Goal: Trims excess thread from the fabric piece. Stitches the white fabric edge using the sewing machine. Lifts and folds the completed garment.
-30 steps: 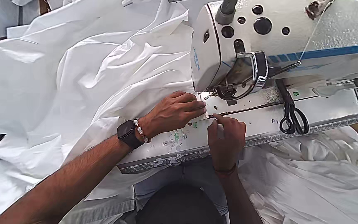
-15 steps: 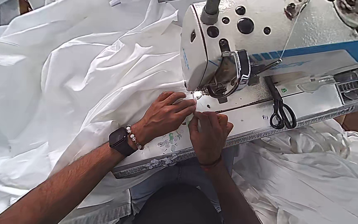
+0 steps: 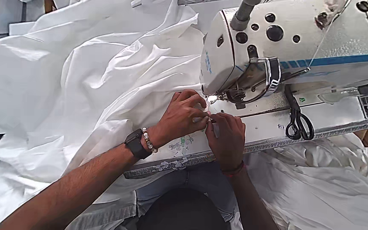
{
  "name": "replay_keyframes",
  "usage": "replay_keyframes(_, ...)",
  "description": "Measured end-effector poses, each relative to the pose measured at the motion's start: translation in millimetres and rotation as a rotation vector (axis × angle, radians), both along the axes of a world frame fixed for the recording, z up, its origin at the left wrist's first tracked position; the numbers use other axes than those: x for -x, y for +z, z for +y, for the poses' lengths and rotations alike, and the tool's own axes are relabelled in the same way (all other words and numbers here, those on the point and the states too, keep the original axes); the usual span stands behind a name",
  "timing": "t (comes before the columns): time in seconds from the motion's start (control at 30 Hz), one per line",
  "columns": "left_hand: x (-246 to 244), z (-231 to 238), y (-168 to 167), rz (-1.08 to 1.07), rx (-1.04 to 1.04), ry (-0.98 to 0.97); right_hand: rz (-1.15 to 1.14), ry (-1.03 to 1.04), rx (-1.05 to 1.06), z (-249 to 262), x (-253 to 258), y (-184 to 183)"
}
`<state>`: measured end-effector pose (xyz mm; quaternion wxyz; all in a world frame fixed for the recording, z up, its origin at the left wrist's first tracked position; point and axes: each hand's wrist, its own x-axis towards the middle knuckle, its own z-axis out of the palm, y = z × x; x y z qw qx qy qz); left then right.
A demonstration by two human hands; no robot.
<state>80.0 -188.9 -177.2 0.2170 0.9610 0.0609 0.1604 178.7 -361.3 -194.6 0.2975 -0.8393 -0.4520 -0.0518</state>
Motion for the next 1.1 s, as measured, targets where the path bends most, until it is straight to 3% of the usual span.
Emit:
replay_keyframes(0.2, 7, 6, -9, -0.062, -0.137, -0.095, 0.043, 0.011, -0.043, -5, -1, -1)
replay_keyframes(0.4, 0, 2, -8, -0.014, 0.11, 0.022, 0.021, 0.011, -0.037, 1, -5, -1)
replay_keyframes(0.6, 5, -2, -6, 0.018, -0.092, 0.131, -0.092, 0.105, -0.101, -9, -15, -1)
replay_keyframes(0.73, 9, -3, -8, 0.069, -0.257, 0.188, -0.272, 0.237, 0.064, -9, -25, 11)
replay_keyframes(0.83, 13, 3, -9, -0.014, -0.236, 0.083, -0.327, 0.286, 0.193, -6, -26, 23)
replay_keyframes(1.1, 2, 30, -11, -0.079, -0.248, -0.039, -0.353, 0.21, 0.323, 12, -29, 25)
